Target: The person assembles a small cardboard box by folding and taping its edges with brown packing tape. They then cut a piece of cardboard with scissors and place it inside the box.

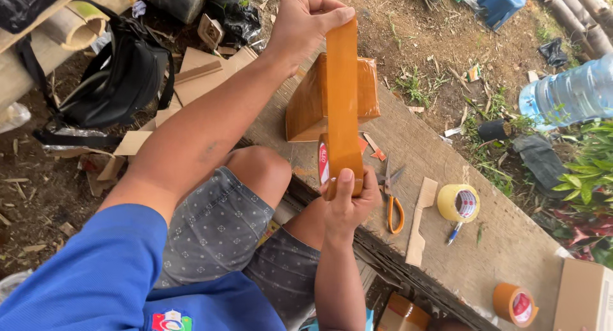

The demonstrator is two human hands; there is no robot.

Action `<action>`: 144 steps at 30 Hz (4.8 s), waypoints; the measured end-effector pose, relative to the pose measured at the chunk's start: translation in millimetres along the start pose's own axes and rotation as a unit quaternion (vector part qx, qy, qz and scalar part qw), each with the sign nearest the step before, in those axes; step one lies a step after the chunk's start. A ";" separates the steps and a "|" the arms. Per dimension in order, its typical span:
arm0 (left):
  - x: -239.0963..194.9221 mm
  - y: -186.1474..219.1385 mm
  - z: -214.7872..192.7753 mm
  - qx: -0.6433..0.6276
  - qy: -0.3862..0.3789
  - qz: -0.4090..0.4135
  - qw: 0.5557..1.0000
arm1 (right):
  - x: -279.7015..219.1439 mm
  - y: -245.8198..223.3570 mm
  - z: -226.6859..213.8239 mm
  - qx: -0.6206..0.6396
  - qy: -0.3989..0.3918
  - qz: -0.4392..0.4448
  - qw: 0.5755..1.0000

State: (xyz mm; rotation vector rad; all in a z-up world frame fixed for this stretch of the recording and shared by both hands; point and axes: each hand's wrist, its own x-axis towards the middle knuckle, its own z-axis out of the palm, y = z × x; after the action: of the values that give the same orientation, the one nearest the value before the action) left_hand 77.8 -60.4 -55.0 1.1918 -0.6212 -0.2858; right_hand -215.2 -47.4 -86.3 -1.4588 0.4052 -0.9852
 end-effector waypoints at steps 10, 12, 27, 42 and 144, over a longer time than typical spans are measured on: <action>-3.5 -13.1 -4.4 0.015 0.027 -0.016 0.999 | 6.9 7.5 9.8 0.032 0.017 -0.018 0.999; -4.1 -15.2 -4.8 0.034 0.033 -0.014 0.999 | 6.3 7.9 9.6 0.014 0.013 -0.033 0.999; -2.5 -8.1 -3.7 0.069 0.050 -0.068 0.994 | 7.8 14.2 13.8 0.033 0.028 -0.045 0.998; -3.5 -8.3 -2.3 0.072 0.049 -0.065 0.994 | 6.7 25.9 12.0 0.039 0.027 -0.042 0.998; -119.6 77.3 -19.3 0.623 -0.381 0.426 0.534 | 80.2 20.5 -36.6 -0.270 -0.038 -0.219 0.937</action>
State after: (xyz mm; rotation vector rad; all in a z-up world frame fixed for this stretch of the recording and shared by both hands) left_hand -15.2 44.5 -23.5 1.8735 -2.3765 0.7088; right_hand -191.0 -134.5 -84.3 -2.1430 0.3100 -1.2215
